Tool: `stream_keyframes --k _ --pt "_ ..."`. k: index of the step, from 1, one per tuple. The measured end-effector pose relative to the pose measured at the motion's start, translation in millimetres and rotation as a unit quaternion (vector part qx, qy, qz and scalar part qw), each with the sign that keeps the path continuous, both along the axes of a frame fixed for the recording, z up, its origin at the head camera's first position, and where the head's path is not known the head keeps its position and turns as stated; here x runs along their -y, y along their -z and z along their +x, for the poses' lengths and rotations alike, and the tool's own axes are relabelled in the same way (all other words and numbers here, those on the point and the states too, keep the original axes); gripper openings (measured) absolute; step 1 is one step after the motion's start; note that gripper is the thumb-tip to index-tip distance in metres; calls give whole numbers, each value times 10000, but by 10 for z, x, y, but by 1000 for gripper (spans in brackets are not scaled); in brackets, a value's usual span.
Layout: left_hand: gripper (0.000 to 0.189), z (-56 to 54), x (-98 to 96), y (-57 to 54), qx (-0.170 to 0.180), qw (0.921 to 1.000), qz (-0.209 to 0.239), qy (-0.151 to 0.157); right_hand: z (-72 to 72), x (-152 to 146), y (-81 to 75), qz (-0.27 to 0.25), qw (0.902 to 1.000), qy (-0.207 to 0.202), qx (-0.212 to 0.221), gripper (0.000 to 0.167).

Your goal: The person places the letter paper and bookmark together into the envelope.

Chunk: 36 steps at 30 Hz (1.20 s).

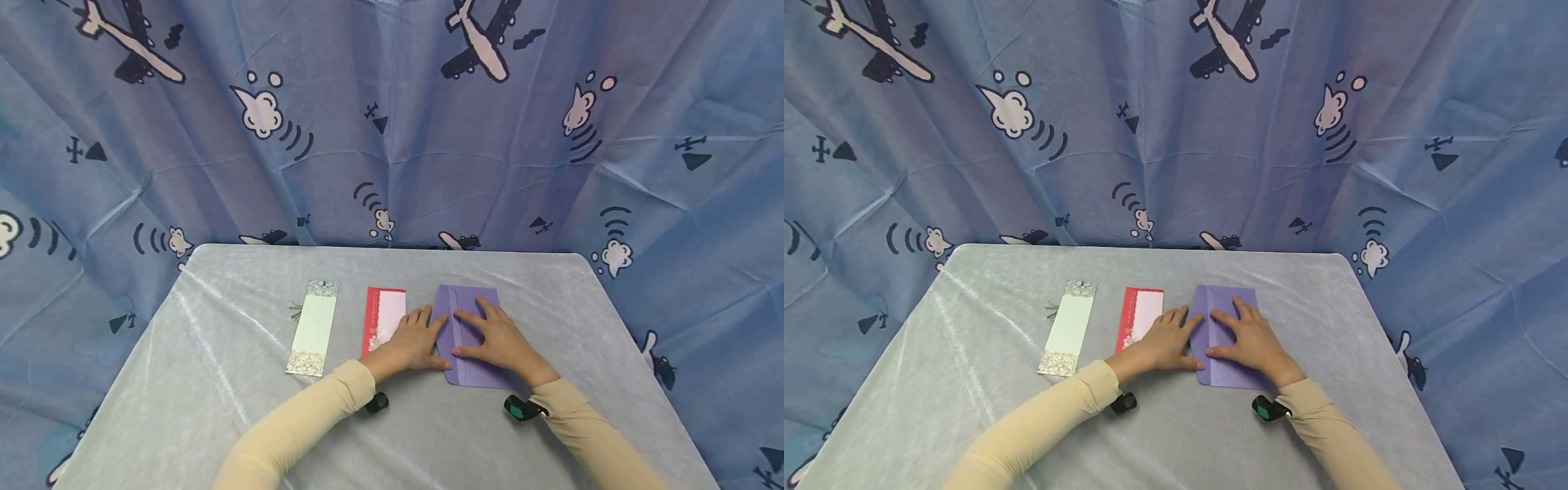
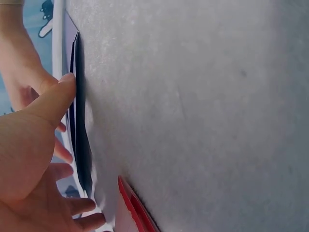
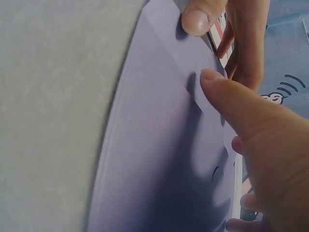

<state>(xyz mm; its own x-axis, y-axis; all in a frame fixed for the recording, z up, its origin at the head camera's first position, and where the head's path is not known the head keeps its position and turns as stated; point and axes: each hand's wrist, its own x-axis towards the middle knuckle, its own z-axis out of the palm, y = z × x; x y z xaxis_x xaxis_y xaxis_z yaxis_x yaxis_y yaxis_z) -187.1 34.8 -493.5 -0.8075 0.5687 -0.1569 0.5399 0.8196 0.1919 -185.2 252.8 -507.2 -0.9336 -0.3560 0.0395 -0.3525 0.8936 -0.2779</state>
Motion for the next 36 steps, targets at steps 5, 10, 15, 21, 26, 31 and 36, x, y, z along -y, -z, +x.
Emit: stream_keyframes --k 5,10,15,21,26,31,36 --pt "101 -1 -7 13 -18 9999 -127 -20 10 13 3 57 10000 18 -19 82" --pt "102 -22 -35 47 -29 9996 -287 -61 12 17 2 79 10000 9 -28 81" --pt "103 -42 -60 78 -8 9988 -475 -107 12 20 -1 120 9999 -2 -45 80" --pt "103 -21 -57 34 -102 9981 -595 -106 15 20 -2 130 9999 21 -2 80" --pt "103 -8 -64 18 -154 9974 -689 -127 12 18 -2 129 9999 27 23 81" --pt "103 -13 -84 38 -198 9965 -801 -130 1 14 -7 143 9999 -9 26 80" --pt "104 -3 -85 29 -214 9960 -858 -131 -3 9 -19 165 9998 -70 1 76"
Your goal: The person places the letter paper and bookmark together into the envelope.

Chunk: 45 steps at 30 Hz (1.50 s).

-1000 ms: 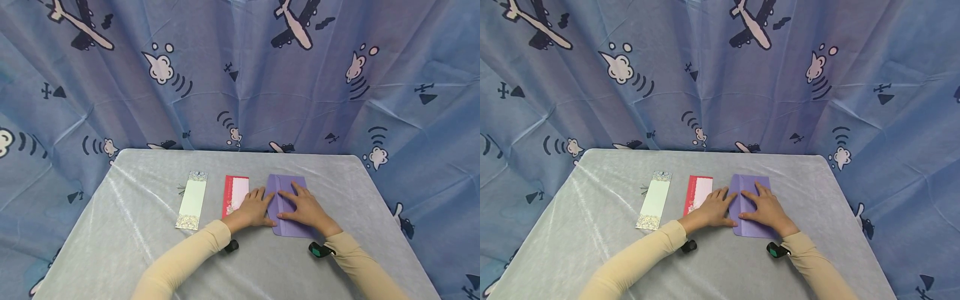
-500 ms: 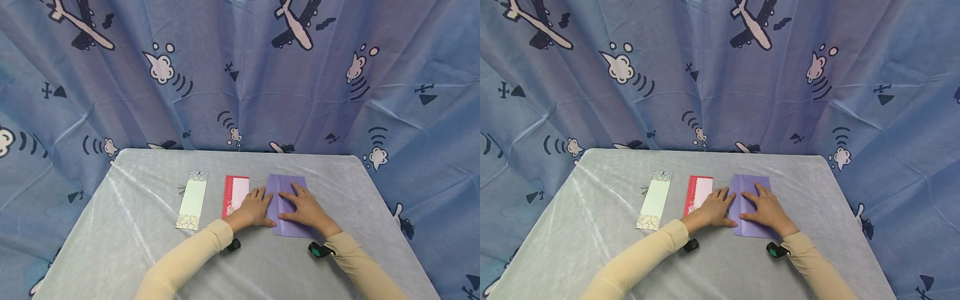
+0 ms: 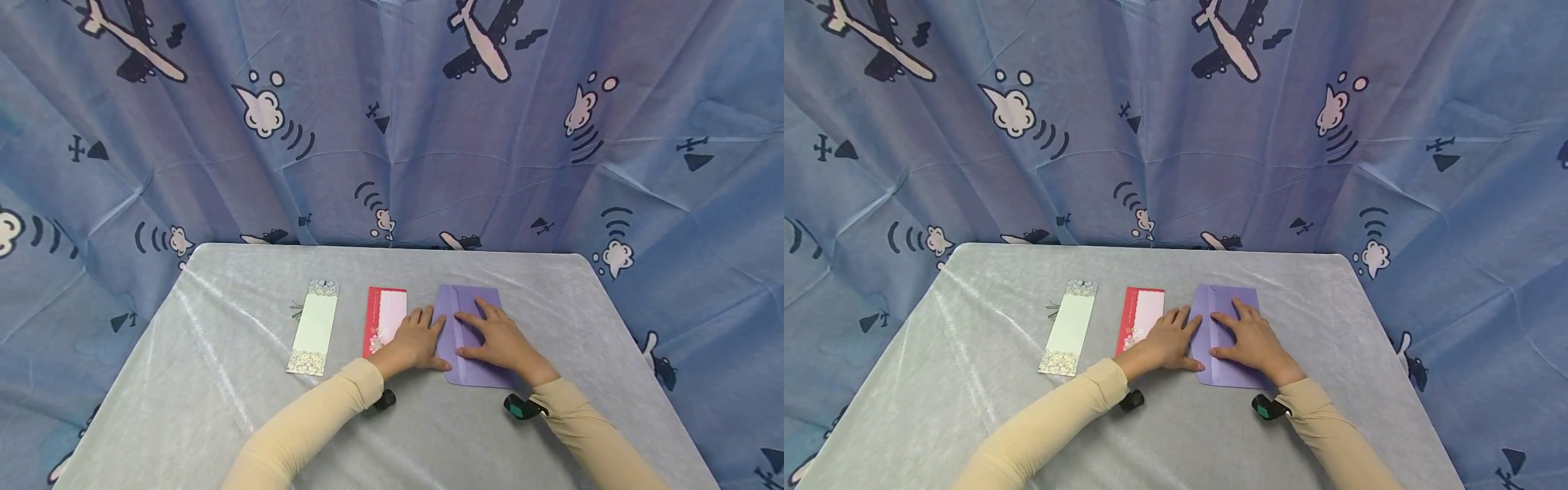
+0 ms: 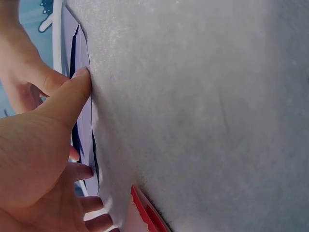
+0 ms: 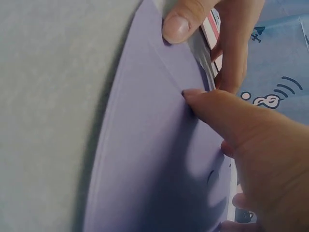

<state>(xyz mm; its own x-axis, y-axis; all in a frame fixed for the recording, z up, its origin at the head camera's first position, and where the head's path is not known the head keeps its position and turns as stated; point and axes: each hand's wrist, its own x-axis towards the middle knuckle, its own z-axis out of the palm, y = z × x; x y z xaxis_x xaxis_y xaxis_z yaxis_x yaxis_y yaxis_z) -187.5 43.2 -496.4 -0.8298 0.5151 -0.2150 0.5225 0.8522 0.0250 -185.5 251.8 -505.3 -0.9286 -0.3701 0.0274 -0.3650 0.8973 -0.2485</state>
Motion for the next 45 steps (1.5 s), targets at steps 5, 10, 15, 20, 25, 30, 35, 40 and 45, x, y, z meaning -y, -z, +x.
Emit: stream_keyframes --k 5,10,15,20,25,30,35,40,45 --pt "104 14 4 -40 35 10000 -12 -15 8 10 -21 -11 10000 -73 -30 71" --pt "104 24 -2 -65 89 9999 -67 -38 20 28 -46 -9 10000 -78 -29 67" --pt "104 27 -15 -69 110 9999 -92 -58 29 53 -72 -24 9999 -58 -85 64" --pt "104 17 -24 -49 102 9999 -95 -77 33 65 -84 -3 9999 7 -111 62" --pt "104 24 -17 -63 138 9998 -103 -108 36 76 -95 53 9999 78 -52 58" --pt "103 23 -9 -67 123 9998 -108 -95 31 89 -105 21 9999 141 -59 54" --pt "103 27 -6 -75 123 9998 -122 -82 34 97 -104 -92 9997 188 -93 53" --pt "104 35 -8 -80 145 9997 -183 -82 46 103 -72 -176 9993 268 -176 51" --pt "104 34 -17 -71 167 9996 -220 -93 54 117 -49 -216 9989 386 -169 60"
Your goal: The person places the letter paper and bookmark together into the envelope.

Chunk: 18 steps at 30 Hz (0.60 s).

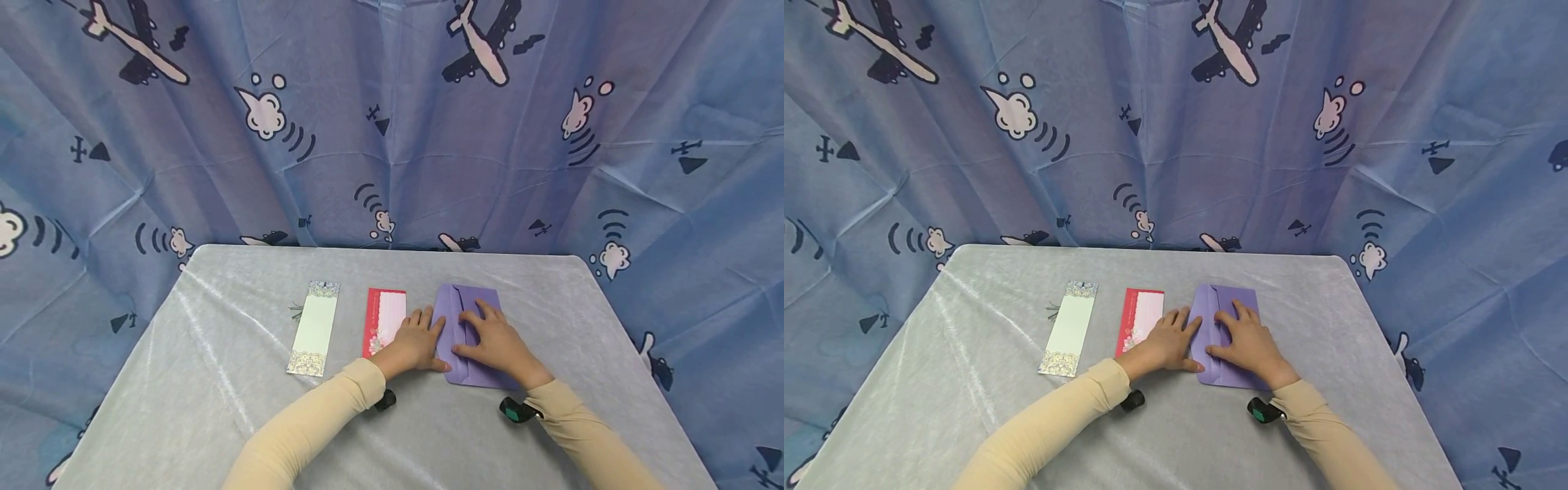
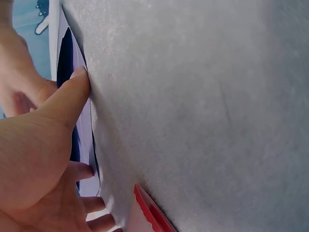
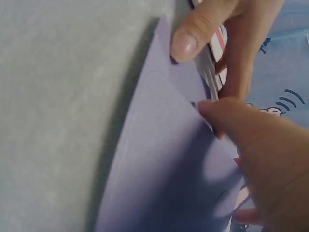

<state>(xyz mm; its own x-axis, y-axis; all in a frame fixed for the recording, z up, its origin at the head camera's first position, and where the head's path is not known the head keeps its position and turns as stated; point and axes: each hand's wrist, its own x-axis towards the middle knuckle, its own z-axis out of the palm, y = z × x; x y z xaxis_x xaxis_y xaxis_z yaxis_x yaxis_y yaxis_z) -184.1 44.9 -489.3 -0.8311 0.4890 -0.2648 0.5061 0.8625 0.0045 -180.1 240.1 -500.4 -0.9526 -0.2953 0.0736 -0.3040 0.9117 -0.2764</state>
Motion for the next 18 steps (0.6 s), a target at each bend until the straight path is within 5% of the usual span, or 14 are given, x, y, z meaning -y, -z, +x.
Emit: stream_keyframes --k 18 --pt "102 12 -9 -22 94 9999 61 -54 103 51 -108 -10 9993 235 297 50"
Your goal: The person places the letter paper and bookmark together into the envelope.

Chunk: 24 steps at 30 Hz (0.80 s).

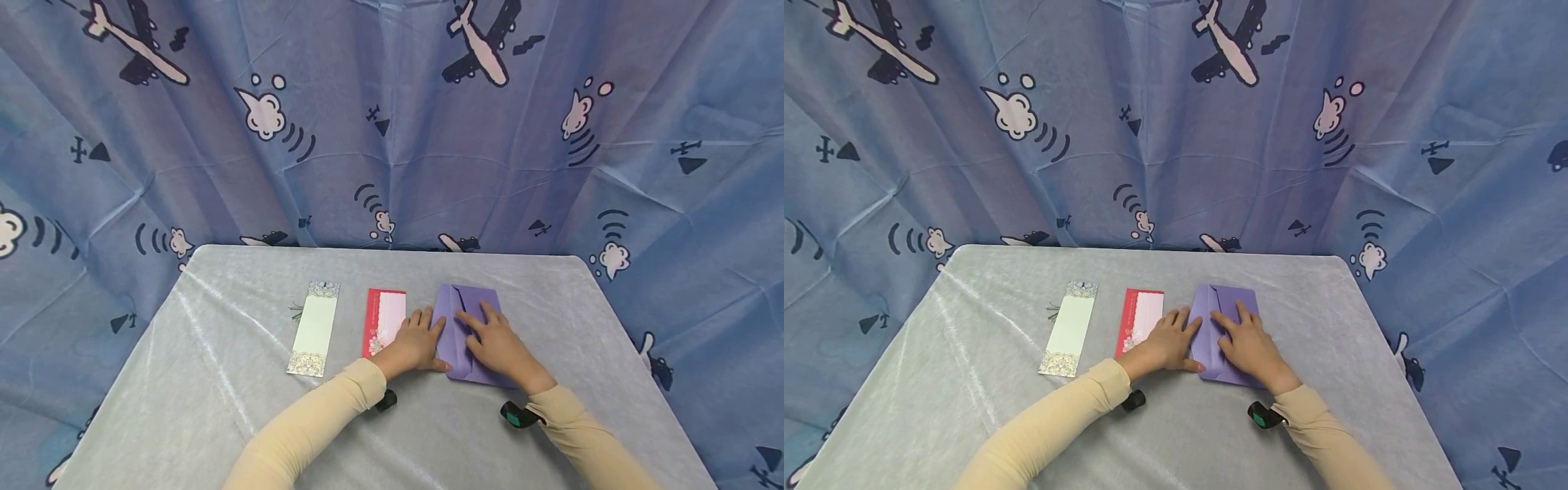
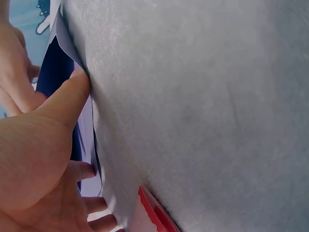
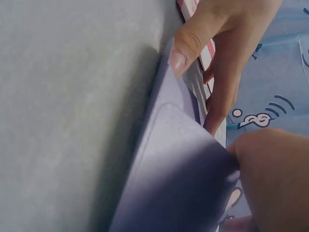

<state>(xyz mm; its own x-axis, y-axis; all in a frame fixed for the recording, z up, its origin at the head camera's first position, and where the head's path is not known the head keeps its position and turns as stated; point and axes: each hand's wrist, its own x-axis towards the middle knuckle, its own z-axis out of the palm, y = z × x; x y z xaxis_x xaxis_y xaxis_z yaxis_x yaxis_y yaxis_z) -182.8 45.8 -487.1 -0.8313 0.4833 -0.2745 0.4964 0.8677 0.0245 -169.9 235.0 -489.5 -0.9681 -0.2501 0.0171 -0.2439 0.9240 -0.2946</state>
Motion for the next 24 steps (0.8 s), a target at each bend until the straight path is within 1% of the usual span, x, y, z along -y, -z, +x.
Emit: stream_keyframes --k 7,13,19,24 --pt "101 -20 -5 25 -18 10000 -21 -21 2 8 17 108 9999 34 -8 46" --pt "102 -6 4 -1 19 10000 15 -26 -26 -12 27 129 9999 -19 -101 48" --pt "102 -4 4 0 -36 10000 -30 -5 -32 -30 30 88 9999 -44 -77 59" --pt "102 -6 2 7 -67 10000 -11 11 -22 -53 23 22 9999 -101 -86 62"
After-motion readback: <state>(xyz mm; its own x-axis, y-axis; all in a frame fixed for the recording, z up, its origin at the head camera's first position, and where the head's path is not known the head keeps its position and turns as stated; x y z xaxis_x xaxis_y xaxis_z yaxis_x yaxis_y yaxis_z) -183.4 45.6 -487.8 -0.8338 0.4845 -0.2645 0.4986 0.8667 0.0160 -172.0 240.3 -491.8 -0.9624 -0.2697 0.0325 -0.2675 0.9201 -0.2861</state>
